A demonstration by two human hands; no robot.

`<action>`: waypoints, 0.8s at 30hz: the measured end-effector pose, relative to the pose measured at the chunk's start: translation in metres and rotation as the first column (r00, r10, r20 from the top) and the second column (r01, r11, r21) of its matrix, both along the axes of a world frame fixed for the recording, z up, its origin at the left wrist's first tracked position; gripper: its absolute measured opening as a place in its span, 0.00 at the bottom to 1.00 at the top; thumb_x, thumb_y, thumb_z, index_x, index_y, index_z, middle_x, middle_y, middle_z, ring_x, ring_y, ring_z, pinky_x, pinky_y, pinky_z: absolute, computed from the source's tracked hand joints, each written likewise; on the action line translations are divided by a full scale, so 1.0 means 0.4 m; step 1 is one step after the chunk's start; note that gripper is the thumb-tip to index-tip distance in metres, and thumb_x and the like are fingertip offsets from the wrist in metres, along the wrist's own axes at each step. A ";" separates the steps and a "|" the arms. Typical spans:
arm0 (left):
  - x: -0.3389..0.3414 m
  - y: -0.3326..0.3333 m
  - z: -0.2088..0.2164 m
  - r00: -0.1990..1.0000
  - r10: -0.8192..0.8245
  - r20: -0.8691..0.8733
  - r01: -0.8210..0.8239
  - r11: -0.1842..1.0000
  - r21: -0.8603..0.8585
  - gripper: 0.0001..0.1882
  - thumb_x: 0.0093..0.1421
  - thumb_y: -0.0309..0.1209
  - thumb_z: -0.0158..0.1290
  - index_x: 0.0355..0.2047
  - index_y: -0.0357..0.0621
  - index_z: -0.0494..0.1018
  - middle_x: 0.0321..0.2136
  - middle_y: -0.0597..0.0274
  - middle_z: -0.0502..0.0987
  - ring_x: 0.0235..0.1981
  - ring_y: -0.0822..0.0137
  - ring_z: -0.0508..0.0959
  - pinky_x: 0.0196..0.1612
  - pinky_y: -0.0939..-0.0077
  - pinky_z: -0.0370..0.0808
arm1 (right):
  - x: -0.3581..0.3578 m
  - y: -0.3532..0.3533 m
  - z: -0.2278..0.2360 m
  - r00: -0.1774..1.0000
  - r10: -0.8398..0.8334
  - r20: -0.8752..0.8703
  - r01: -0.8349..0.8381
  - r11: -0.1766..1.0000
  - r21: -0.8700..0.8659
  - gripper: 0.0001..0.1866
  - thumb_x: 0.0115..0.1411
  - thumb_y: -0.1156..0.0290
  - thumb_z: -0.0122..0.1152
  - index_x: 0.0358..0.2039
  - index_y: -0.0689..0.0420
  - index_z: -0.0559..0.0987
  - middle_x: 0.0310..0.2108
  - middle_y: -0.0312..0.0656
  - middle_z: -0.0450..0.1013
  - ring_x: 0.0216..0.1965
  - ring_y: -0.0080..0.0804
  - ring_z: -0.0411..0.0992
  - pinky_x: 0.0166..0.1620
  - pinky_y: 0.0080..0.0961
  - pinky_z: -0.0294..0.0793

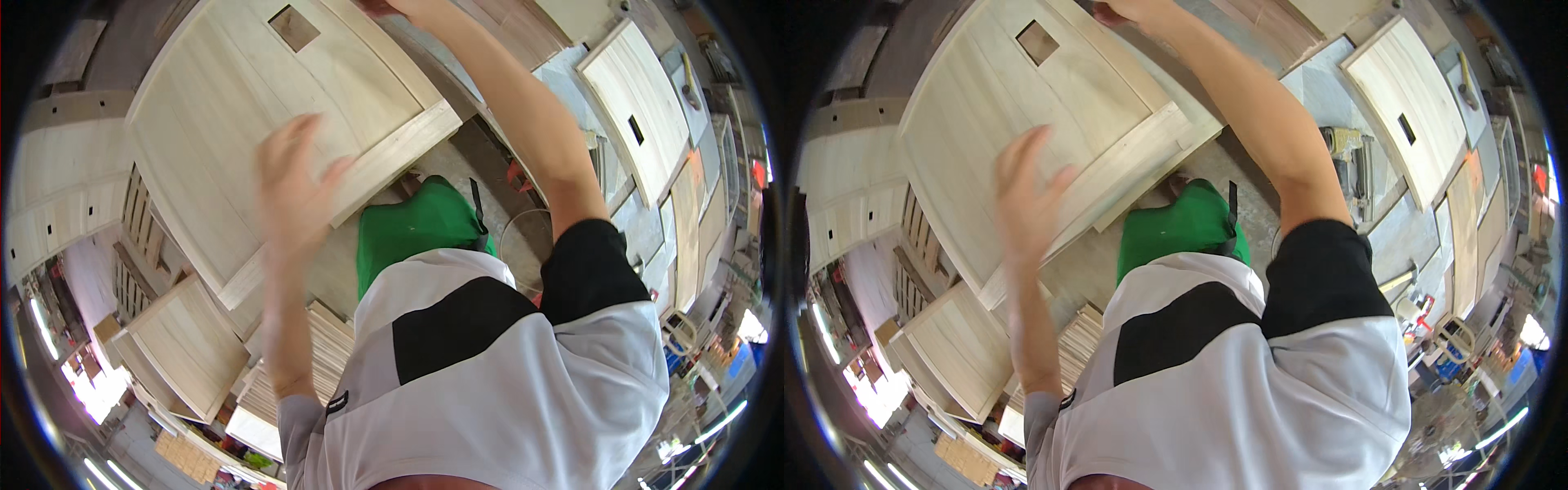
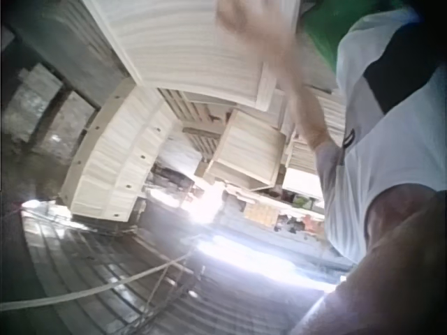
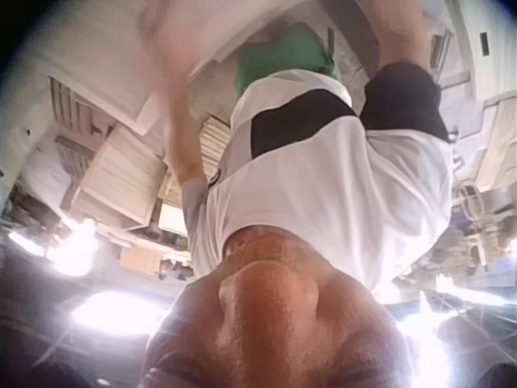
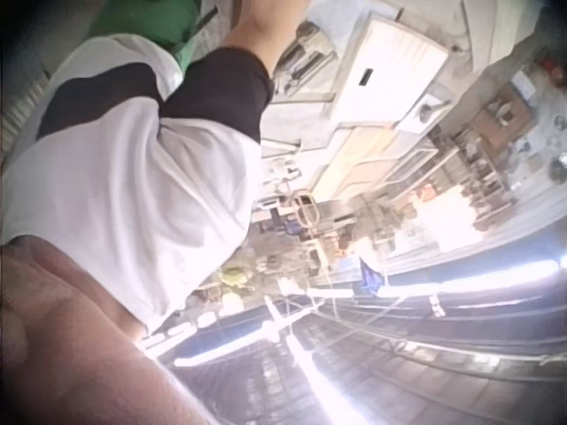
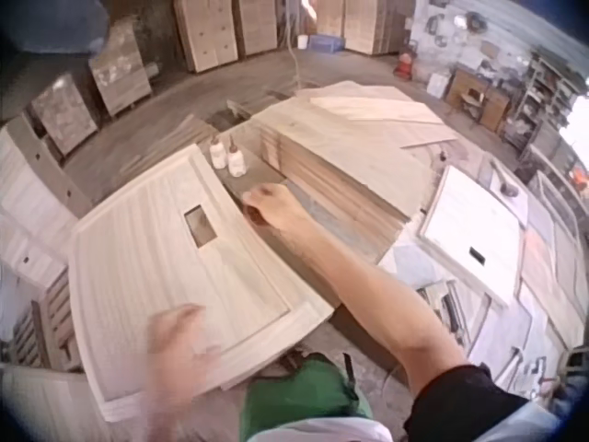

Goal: Assembling wooden boxes using glue, a pneumatic nailer, and a hammer.

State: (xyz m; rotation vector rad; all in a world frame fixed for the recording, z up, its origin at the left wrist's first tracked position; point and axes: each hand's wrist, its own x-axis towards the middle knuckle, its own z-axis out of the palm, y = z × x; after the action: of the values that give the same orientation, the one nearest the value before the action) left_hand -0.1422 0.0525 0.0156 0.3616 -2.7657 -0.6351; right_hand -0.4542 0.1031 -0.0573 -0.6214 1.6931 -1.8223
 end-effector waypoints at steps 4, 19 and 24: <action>-0.119 0.116 -0.015 0.974 -0.214 -0.074 0.220 0.973 0.075 0.26 0.49 0.30 0.61 0.50 0.43 0.69 0.47 0.57 0.69 0.50 0.56 0.67 0.53 0.65 0.66 | 0.147 0.250 0.009 0.967 -0.228 0.116 0.227 0.974 0.017 0.14 0.57 0.69 0.58 0.38 0.68 0.76 0.32 0.45 0.75 0.32 0.31 0.74 0.38 0.25 0.74; -0.148 0.224 -0.078 0.976 -0.193 -0.100 0.175 0.971 -0.165 0.23 0.48 0.30 0.61 0.46 0.44 0.73 0.39 0.60 0.70 0.42 0.57 0.68 0.46 0.64 0.67 | 0.447 0.456 -0.074 0.880 -0.312 0.357 0.342 0.939 -0.022 0.12 0.61 0.67 0.55 0.42 0.59 0.78 0.40 0.37 0.74 0.45 0.24 0.70 0.47 0.24 0.69; -0.151 0.253 -0.093 0.982 -0.140 -0.130 0.114 0.975 -0.189 0.22 0.47 0.29 0.62 0.44 0.44 0.74 0.37 0.62 0.71 0.40 0.59 0.68 0.43 0.67 0.68 | 0.417 0.452 -0.097 0.917 -0.135 0.375 0.196 0.972 -0.129 0.15 0.58 0.63 0.58 0.41 0.59 0.80 0.33 0.34 0.75 0.33 0.22 0.65 0.43 0.23 0.68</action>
State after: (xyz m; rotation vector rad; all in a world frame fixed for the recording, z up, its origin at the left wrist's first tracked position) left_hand -0.2027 0.1538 -0.0215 0.0962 -2.6958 -0.4152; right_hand -0.2873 0.2840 -0.0961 -0.1847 1.3898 -2.0624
